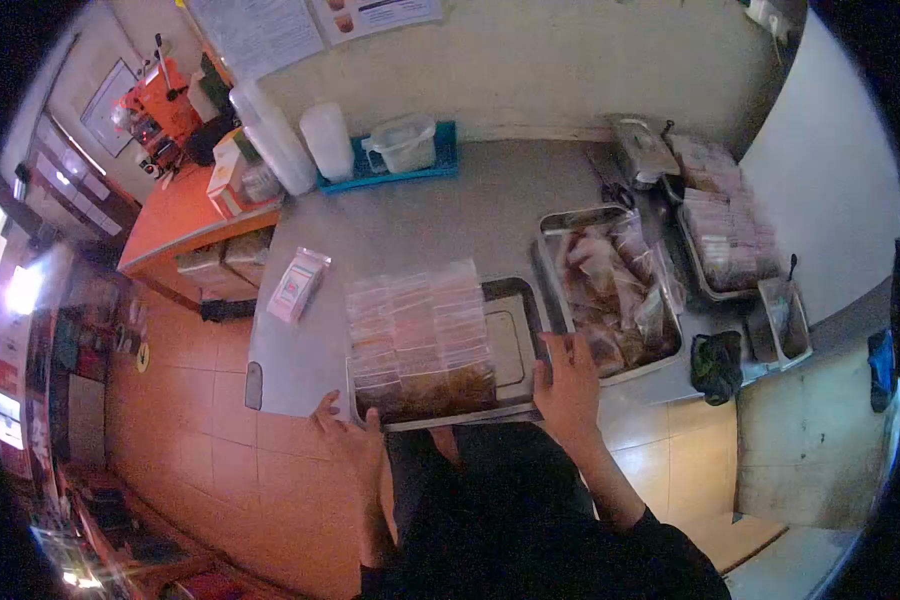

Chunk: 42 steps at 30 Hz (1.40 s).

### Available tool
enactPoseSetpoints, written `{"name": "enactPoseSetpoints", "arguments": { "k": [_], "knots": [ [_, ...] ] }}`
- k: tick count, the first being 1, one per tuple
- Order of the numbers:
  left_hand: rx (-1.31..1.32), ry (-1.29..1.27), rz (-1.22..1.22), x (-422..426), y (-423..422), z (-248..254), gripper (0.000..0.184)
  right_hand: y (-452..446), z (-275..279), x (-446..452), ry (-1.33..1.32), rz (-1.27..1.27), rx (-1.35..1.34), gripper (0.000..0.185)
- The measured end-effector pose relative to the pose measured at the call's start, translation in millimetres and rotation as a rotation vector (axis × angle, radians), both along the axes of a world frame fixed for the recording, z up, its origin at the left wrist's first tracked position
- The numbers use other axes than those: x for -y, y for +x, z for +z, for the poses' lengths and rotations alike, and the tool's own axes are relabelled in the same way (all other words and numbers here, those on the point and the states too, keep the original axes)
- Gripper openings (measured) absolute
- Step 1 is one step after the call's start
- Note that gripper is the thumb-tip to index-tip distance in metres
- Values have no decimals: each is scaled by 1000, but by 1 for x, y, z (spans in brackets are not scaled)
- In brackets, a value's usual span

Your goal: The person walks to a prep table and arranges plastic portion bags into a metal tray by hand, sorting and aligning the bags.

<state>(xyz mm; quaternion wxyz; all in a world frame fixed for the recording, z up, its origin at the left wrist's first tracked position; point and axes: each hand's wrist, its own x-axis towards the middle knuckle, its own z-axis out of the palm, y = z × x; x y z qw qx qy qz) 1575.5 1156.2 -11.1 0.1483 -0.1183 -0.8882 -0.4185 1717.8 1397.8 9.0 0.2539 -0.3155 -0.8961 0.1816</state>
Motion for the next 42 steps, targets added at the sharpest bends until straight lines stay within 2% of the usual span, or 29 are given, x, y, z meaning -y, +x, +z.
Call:
{"name": "enactPoseSetpoints", "arguments": {
  "k": [1,3,4,14,17,18,20,23,25,26,29,30,33,35,37,40,42],
  "knots": [
    [3,4,-8,10,-5,-10,41,1,-3,-4,-137,12,-25,30],
    [661,593,-258,27,-15,-24,43,0,-19,-1,-102,7,-78,30],
    [616,502,-316,31,-18,-23,40,-1,-23,-1,-70,11,-136,31],
    [563,497,-260,61,-31,-25,36,3,-8,-11,-262,213,-165,23],
    [512,513,-296,66,-29,-23,36,-9,-8,-58,-31,208,-149,26],
    [503,493,-280,69,-30,-27,36,-18,-7,-85,16,169,-141,27],
    [490,474,-266,76,-31,-28,36,-37,-4,-143,360,99,-117,32],
    [399,393,-217,84,-41,-17,31,-56,-27,-205,239,14,-46,33],
    [207,230,-89,85,-49,-5,25,-64,-26,-228,73,138,157,35],
    [112,207,-101,82,-53,3,19,-68,-32,-242,38,177,227,35],
    [-8,131,-65,57,-66,34,17,-64,-18,-249,112,325,275,29],
    [-64,71,-121,44,-71,47,17,-62,-6,-242,76,305,290,20],
    [-201,-82,-362,-4,-96,73,20,-61,-11,-248,234,244,393,19],
    [-302,-108,-586,-52,-107,89,21,-59,-13,-258,202,298,410,17],
    [-233,-153,-772,-91,-131,74,22,-60,-8,-256,171,351,426,16],
    [-301,-212,-877,-138,-154,46,24,-48,23,-237,323,356,381,13],
    [-24,-392,-988,-160,-164,36,36,-39,47,-224,290,356,296,12]
  ]
}}
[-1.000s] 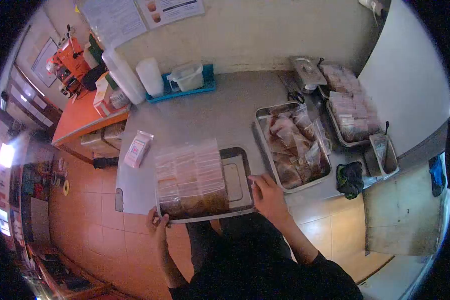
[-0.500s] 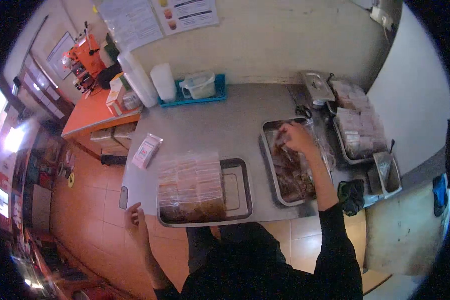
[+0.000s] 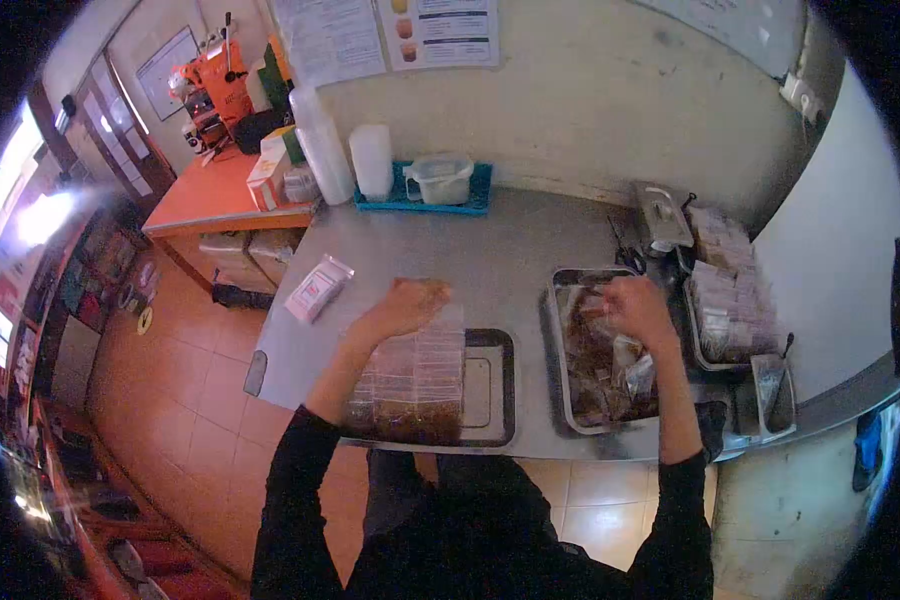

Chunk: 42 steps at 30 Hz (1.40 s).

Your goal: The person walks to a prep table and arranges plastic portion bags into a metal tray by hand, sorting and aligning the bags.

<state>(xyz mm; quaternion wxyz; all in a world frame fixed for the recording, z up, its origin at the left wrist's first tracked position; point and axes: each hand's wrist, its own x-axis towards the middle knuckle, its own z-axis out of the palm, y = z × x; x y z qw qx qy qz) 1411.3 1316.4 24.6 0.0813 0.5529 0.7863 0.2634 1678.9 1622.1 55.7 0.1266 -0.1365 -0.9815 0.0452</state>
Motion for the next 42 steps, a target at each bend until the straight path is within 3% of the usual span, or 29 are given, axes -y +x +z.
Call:
{"name": "enactPoseSetpoints", "arguments": {
  "k": [4,7,9,15,19,24,29,30,34,37,39,42],
  "knots": [
    [270,-64,-24,-12,5,8,40,13,50,40,-48,24,-48,14],
    [254,-28,-113,-12,4,2,39,7,68,60,-131,115,-91,13],
    [-13,-63,-184,-14,2,-3,32,-3,73,67,-225,232,-115,12],
    [56,112,-230,-13,18,6,23,-24,65,85,-508,370,-138,11],
    [176,90,-136,-13,24,7,23,-34,55,96,-542,339,-121,11],
    [88,-25,-91,-18,11,-8,32,-52,33,102,-723,563,-38,12],
    [139,-120,-140,-13,18,9,41,-84,-35,96,-572,367,20,11],
    [146,-175,-109,-13,20,13,43,-87,-38,98,-468,267,-19,11],
    [-7,-206,-133,-15,5,-9,41,-95,-37,104,-523,180,-121,13],
    [28,-24,-176,-14,10,-7,33,-97,-29,110,-451,166,-99,14],
    [234,72,-120,-13,13,-4,28,-102,-35,111,-424,170,-113,15],
    [235,4,-46,-18,13,-2,32,-110,-46,111,-409,165,-147,15]
  ]
}}
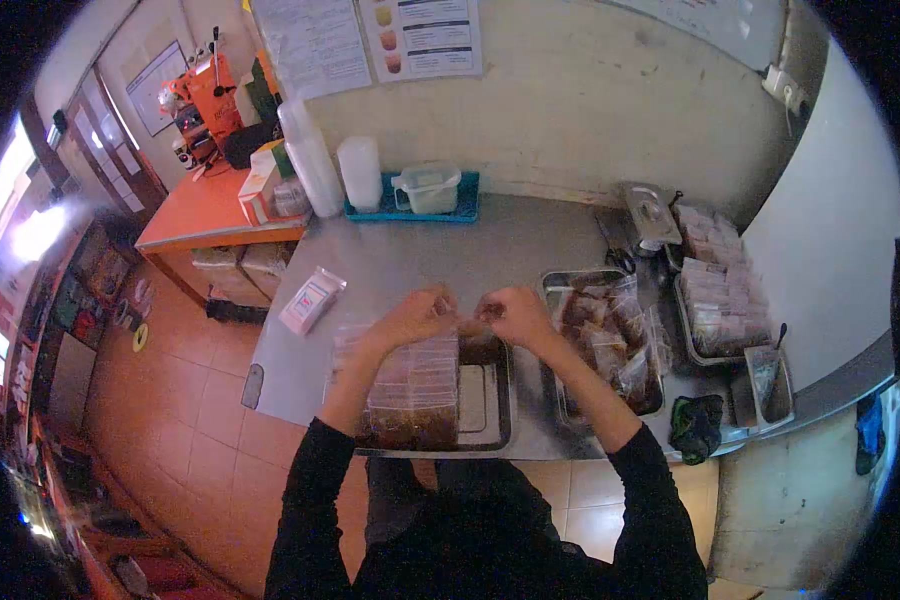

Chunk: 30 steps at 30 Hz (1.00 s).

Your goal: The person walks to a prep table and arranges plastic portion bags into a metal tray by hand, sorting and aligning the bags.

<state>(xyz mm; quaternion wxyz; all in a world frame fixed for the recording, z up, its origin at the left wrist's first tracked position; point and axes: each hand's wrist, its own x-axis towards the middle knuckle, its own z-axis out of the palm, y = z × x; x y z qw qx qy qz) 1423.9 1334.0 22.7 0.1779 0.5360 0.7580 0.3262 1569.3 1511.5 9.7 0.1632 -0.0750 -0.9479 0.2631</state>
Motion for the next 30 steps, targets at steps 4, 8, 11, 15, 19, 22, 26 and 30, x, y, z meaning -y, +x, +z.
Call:
{"name": "enactPoseSetpoints", "arguments": {
  "k": [4,8,11,15,19,22,26,30],
  "knots": [
    [-80,-19,-44,-4,5,1,35,4,6,2,-39,-23,16,16],
    [-141,-90,-33,-12,5,-6,31,8,15,8,-36,-29,116,18],
    [-155,-61,-45,-17,2,-12,27,10,4,4,-80,-32,54,20],
    [-120,-101,49,-19,7,-6,25,32,8,-13,-218,-73,-157,23],
    [-158,-99,18,-21,9,-4,30,71,14,-72,169,-395,-89,29],
    [-129,-143,73,-25,16,4,29,95,10,-100,632,-770,-134,21],
    [-165,-71,2,-30,14,-2,33,107,-24,-157,582,-663,75,13],
    [-86,-16,-85,-36,5,-19,26,112,-7,-145,679,-666,140,6]
  ]
}}
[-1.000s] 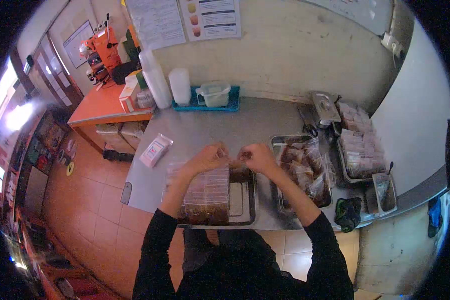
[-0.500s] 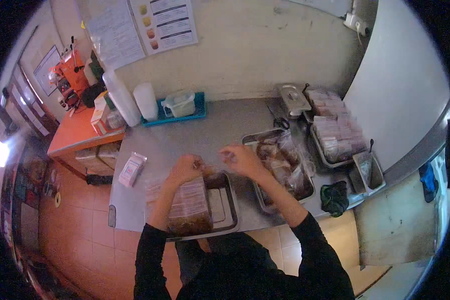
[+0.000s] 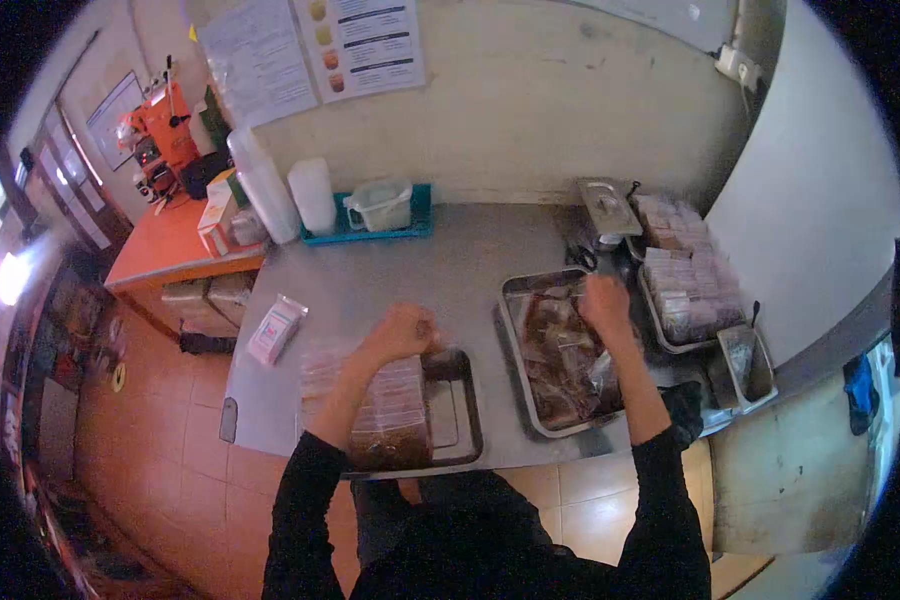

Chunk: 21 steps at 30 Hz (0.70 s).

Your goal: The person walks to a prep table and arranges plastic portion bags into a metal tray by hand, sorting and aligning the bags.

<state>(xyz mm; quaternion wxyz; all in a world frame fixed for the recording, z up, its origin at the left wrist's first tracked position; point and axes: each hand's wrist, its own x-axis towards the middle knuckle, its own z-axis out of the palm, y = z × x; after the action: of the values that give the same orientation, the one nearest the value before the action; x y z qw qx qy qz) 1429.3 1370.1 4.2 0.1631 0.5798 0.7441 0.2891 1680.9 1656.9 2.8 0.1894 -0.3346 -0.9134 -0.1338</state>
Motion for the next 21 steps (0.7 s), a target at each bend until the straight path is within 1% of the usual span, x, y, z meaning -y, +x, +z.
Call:
{"name": "enactPoseSetpoints", "arguments": {
  "k": [3,5,6,7,9,10,12,13,15,16,18,19,21],
  "knots": [
    [-41,15,18,1,-2,-1,27,7,33,19,-72,-18,30,6],
    [5,3,10,3,0,9,26,9,63,45,-191,34,-93,8],
    [51,-4,-6,3,2,12,26,12,83,63,-303,106,-149,10],
    [50,-6,-3,3,1,11,26,10,87,68,-305,109,-150,10],
    [64,22,-27,0,-1,9,27,6,93,74,-548,562,-270,11],
    [64,23,-23,0,-1,8,27,3,101,85,-548,566,-268,11],
    [-8,-4,8,-1,1,7,28,-6,116,114,-987,668,-140,12],
    [-9,-5,12,0,1,7,28,-14,112,124,-988,673,-139,12],
    [54,53,-24,1,2,10,28,-31,91,140,-1108,811,-55,16],
    [51,53,-23,1,1,10,28,-40,76,148,-1106,814,-58,16],
    [29,-21,34,0,-2,8,26,-58,40,157,-868,801,-84,21],
    [24,-19,34,0,-4,7,26,-64,28,158,-864,804,-87,21],
    [12,47,22,2,-8,4,24,-77,8,156,-728,752,-135,23]
  ]
}}
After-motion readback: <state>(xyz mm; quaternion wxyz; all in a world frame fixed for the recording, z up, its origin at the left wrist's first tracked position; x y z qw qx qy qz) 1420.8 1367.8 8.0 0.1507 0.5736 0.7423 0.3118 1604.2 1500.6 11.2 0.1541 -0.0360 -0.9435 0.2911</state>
